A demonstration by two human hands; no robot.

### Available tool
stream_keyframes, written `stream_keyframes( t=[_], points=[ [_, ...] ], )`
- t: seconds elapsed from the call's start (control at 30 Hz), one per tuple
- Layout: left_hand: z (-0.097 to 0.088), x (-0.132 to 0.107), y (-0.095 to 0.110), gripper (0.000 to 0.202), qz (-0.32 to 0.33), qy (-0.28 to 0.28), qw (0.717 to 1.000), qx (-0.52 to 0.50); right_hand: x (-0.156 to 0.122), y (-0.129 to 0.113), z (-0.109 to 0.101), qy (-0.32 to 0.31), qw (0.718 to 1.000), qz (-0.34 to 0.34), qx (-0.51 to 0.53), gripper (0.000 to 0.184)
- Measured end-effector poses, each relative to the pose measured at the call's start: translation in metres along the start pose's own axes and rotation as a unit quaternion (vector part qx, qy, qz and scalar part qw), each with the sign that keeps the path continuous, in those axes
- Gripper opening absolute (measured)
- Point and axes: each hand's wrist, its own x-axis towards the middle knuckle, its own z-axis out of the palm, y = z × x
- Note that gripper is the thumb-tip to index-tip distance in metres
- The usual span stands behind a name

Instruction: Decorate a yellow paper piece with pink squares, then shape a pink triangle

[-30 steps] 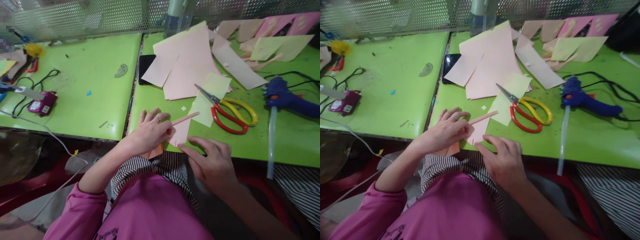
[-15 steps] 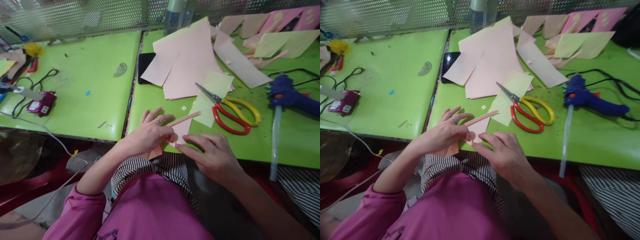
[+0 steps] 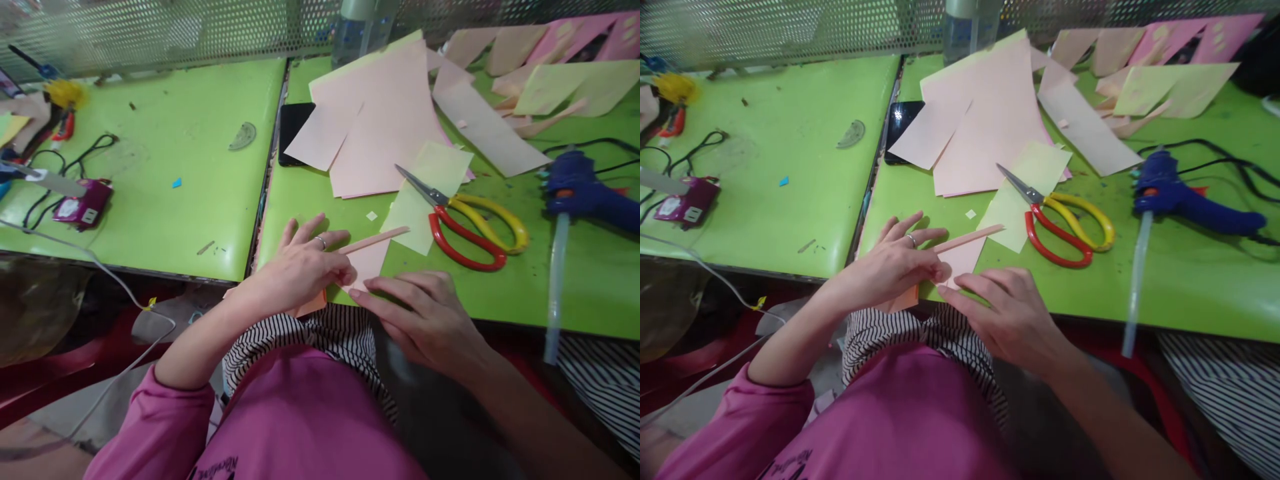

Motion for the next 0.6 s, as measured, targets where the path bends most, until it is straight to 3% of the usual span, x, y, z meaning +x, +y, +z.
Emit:
stream_keyframes(
  t=[0.23, 0.37, 0.5, 0.6],
  points=[
    [-0.003, 0.001, 0.001, 0.02, -0.006, -0.021, 1.0, 0.008, 0.006, -0.007, 0.002, -0.025, 0.999, 0.016, -0.02, 0.032],
    [0.0, 0.001, 0.0, 0.019, -0.012, -0.011, 1.0, 0.007, -0.001, -0.008, 0.009, 0.004, 0.999, 0.027, -0.022, 0.034],
    [0.005, -0.002, -0.003, 0.019, 0.003, 0.024, 1.0, 0.0, -0.006, -0.009, 0.011, 0.049, 0.998, 0.023, -0.012, 0.036],
    [0.006, -0.012, -0.003, 0.023, 0.01, 0.078, 0.997, -0.02, -0.003, -0.01, 0.006, 0.083, 0.995, 0.058, 0.01, 0.035]
  ],
)
